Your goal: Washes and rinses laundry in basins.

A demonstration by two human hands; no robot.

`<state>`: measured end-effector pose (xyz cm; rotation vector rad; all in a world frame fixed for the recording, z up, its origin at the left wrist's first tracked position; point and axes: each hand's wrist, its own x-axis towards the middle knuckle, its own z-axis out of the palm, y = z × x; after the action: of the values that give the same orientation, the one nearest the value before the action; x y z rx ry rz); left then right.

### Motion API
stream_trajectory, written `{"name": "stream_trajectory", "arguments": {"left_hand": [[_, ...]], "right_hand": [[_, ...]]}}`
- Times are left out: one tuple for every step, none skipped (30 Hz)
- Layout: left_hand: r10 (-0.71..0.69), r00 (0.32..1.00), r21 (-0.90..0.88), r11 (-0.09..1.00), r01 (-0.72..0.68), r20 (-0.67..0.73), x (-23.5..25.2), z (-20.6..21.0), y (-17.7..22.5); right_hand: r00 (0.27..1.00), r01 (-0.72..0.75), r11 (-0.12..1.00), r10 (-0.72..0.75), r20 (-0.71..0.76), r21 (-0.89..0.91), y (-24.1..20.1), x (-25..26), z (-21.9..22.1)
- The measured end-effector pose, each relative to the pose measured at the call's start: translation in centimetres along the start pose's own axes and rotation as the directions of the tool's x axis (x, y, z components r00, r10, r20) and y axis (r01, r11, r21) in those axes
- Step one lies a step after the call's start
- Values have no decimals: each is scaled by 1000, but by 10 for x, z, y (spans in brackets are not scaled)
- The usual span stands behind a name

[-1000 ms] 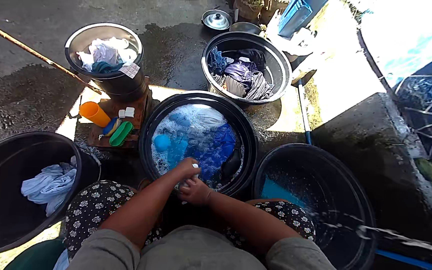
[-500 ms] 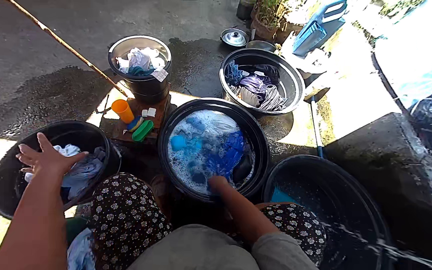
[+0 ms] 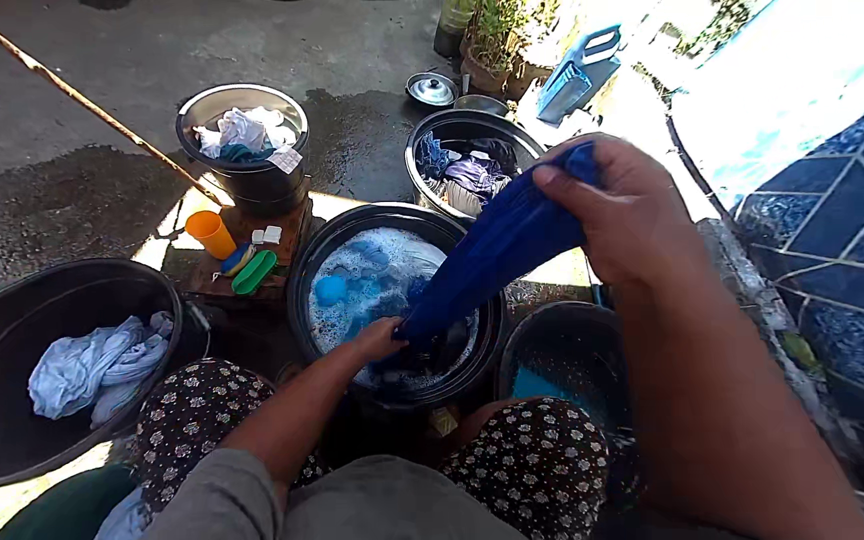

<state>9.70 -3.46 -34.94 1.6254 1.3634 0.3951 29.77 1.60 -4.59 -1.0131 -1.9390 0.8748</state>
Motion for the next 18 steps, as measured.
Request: {"name": "stream_trajectory", "arguments": {"left_hand": [[-32,999,-54,998,32,-3,-1,-4,0],[-50,998,-126,991,44,-42,-4,-14,1],[-60,991,-188,981,36,-124,-7,-29,1],[-67,970,-228,974,12,-235,-10,-47,-2],[-71,929,-255,967,-26,-364,-10,-65,-9],[-101,883,-302,952,-48,-458,-12,-85,-11],[-153,849,-356,933,-44,-505,-15,-103,-13],[-232,842,-429,903,0,-487,-17,-118,-19],[-325,846,-508,858,77,-422,-18,-128,-25],[-425,837,-571,803,172,-345,-17,-131,-32],[-526,796,-600,753,270,-301,-12,-128,-37],[-605,736,-573,733,367,-303,-4,-122,-40],[-646,686,-480,744,466,-335,5,-114,-41],[-648,664,-333,762,556,-374,15,-105,-41],[-597,685,-218,798,562,-418,24,-92,-43],[-498,740,-116,855,505,-452,35,-76,-48],[-384,812,-17,908,420,-439,46,-60,-56],[-279,882,78,941,331,-380,57,-44,-65]], "right_hand": [[993,6,999,0,-115,52,-3,2,-14],[975,19,996,0,-224,83,2,4,-27],[945,23,997,4,-327,79,12,7,-40],[912,4,999,15,-411,45,29,8,-52],[887,-55,998,42,-460,-15,50,8,-63],[876,-152,986,102,-472,-70,75,7,-73],[872,-268,958,197,-449,-99,102,5,-79],[861,-377,921,310,-402,-98,131,3,-79],[838,-481,873,430,-336,-81,160,4,-74],[804,-568,819,532,-267,-80,187,7,-62],[767,-636,763,610,-201,-115,210,10,-47],[743,-669,717,654,-142,-197,231,15,-29],[724,-673,670,683,-95,-313,249,19,-9],[717,-646,626,694,-65,-437,265,21,15],[708,-607,580,706,-38,-543,276,22,41],[711,-555,563,703,4,-612,288,20,68],[710,-496,569,701,71,-656,300,16,94],[682,-426,577,711,171,-697,311,12,121]]}}
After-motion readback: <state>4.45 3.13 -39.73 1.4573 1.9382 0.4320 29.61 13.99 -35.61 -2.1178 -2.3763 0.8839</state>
